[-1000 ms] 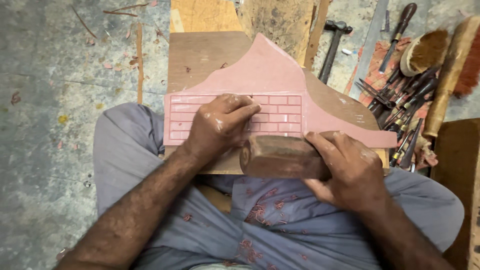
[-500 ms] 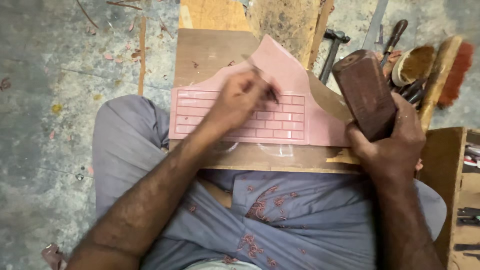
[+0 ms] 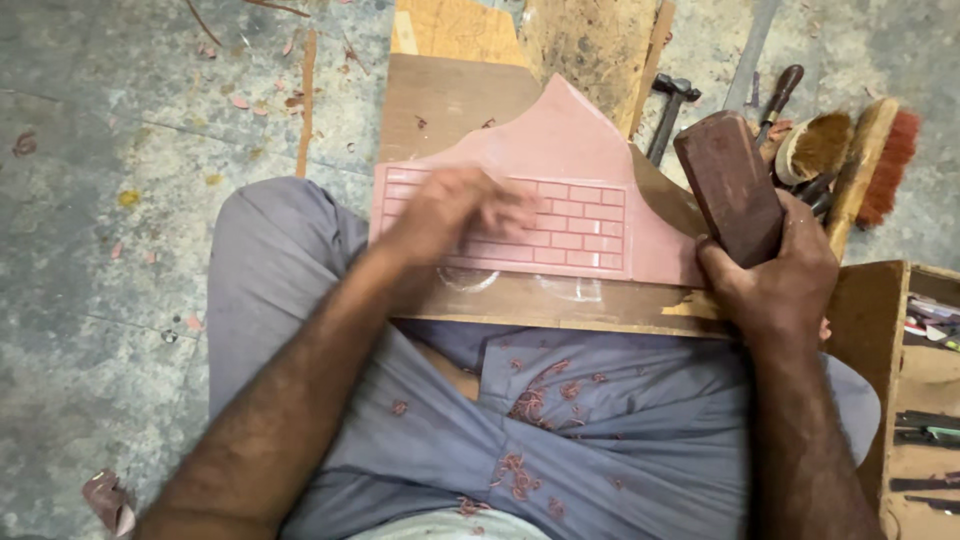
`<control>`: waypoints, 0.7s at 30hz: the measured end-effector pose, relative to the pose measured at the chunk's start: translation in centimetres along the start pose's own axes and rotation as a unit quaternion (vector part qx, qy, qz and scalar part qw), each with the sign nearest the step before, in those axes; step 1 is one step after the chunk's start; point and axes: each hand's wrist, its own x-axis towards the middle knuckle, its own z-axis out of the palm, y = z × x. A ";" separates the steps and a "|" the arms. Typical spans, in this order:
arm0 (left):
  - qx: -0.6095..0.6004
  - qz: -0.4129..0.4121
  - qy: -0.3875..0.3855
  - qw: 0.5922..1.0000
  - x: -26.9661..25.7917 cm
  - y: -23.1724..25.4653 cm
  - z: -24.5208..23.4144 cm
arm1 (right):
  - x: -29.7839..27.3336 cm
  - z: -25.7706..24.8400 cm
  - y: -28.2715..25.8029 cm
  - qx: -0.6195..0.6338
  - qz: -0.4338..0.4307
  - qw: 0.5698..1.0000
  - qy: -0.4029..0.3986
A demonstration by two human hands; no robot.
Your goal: The person sits on the floor and uses a chisel and a wooden mallet to carve a brick pattern into a pink wooden piece. They repeatedly strike the chisel to deepen the grooves and occasionally wipe away debris from the surface.
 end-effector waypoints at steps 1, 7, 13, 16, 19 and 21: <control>0.023 -0.018 -0.043 0.999 -0.1 -1.1 1.0 | -0.1 0.0 0.0 0.007 0.002 1.000 -0.004; 0.494 0.212 0.217 0.815 1.1 0.6 -0.8 | -0.8 -0.4 0.0 0.000 0.027 1.000 -0.004; 0.444 0.151 0.347 0.813 -1.1 0.8 -4.0 | -0.5 -0.4 0.4 -0.005 0.040 0.999 -0.015; 0.410 0.132 0.354 0.830 -0.9 0.2 -4.7 | -0.6 -0.6 0.3 -0.012 0.040 0.999 -0.026; 0.421 0.156 0.362 0.817 -0.4 -0.2 -4.7 | -0.9 -1.1 -0.1 -0.005 0.031 0.999 -0.027; 0.428 0.156 0.372 0.809 -0.2 -0.4 -4.6 | -1.1 -1.5 -0.5 -0.004 0.034 0.999 -0.027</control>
